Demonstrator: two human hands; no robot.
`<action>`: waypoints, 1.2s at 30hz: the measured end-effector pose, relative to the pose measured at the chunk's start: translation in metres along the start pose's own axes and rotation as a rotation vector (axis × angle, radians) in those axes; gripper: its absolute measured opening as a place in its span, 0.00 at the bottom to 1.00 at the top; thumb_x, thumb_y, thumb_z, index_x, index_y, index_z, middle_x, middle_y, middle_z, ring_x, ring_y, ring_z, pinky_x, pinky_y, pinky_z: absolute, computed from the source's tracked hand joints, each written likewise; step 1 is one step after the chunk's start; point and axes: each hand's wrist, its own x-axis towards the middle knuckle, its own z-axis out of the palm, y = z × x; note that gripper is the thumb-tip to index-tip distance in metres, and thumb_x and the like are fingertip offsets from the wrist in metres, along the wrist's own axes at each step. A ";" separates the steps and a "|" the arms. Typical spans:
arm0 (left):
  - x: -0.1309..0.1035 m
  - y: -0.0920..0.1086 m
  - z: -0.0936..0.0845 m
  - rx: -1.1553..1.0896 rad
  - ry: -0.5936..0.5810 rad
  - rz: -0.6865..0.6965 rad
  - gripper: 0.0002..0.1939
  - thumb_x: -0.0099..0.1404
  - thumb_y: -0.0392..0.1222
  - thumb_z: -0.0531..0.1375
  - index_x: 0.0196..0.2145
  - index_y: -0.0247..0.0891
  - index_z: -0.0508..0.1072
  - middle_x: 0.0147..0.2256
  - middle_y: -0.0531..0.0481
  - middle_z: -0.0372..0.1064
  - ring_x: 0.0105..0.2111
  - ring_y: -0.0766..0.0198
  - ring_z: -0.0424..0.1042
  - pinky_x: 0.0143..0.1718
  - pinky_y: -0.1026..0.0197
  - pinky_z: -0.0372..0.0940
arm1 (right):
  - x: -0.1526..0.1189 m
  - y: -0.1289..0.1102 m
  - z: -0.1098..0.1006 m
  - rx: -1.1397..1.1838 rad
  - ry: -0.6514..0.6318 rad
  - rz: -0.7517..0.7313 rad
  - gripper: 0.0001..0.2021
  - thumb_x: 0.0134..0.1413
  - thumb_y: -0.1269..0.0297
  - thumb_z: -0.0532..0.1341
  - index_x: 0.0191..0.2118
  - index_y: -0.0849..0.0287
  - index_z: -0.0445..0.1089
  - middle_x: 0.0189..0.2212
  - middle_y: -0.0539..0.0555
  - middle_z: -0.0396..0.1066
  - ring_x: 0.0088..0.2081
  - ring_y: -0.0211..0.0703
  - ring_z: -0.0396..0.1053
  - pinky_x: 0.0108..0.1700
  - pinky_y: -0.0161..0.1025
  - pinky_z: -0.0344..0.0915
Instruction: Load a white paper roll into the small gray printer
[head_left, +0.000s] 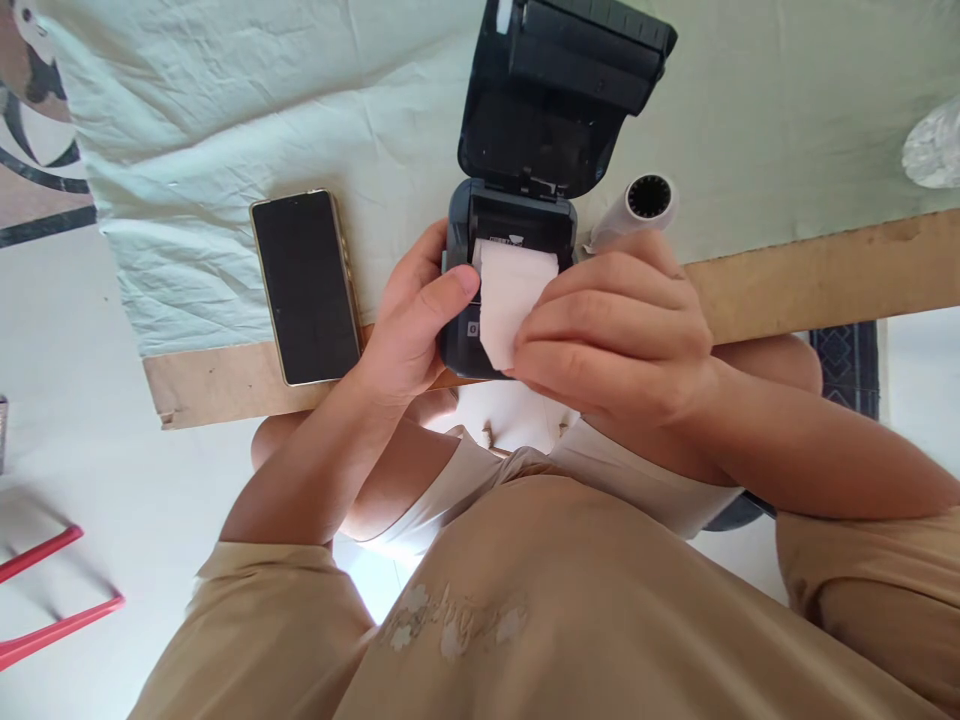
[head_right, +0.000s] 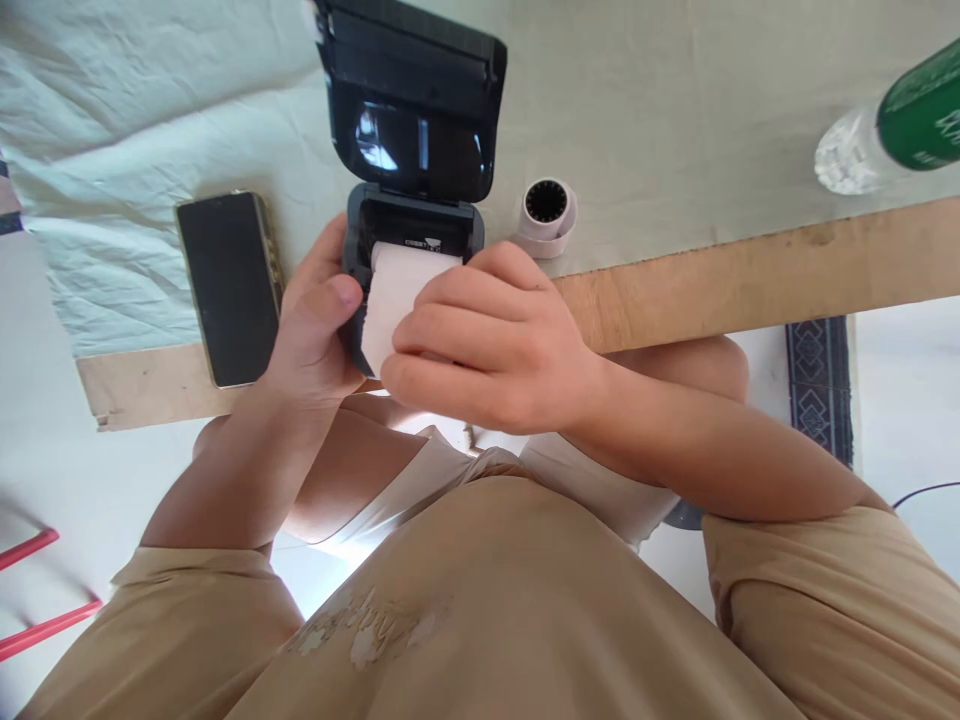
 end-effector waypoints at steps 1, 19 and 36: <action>0.001 -0.002 -0.002 0.003 -0.019 0.031 0.24 0.63 0.57 0.74 0.52 0.47 0.79 0.46 0.52 0.81 0.50 0.53 0.79 0.41 0.57 0.75 | 0.000 -0.003 0.001 -0.007 -0.017 -0.016 0.10 0.70 0.68 0.59 0.35 0.49 0.69 0.31 0.38 0.78 0.34 0.33 0.74 0.34 0.42 0.61; 0.001 0.000 -0.013 0.143 -0.061 0.003 0.48 0.47 0.42 0.81 0.64 0.49 0.71 0.65 0.49 0.72 0.59 0.46 0.76 0.53 0.53 0.74 | 0.003 0.000 -0.021 0.043 -0.337 0.567 0.10 0.69 0.50 0.64 0.51 0.41 0.78 0.47 0.53 0.77 0.55 0.49 0.76 0.48 0.45 0.78; 0.016 -0.022 -0.030 0.167 -0.171 0.089 0.59 0.47 0.48 0.79 0.72 0.51 0.60 0.59 0.46 0.72 0.44 0.54 0.79 0.38 0.54 0.75 | -0.006 0.023 -0.020 0.155 -0.245 0.299 0.07 0.70 0.71 0.63 0.43 0.52 0.78 0.42 0.51 0.74 0.39 0.36 0.76 0.34 0.37 0.74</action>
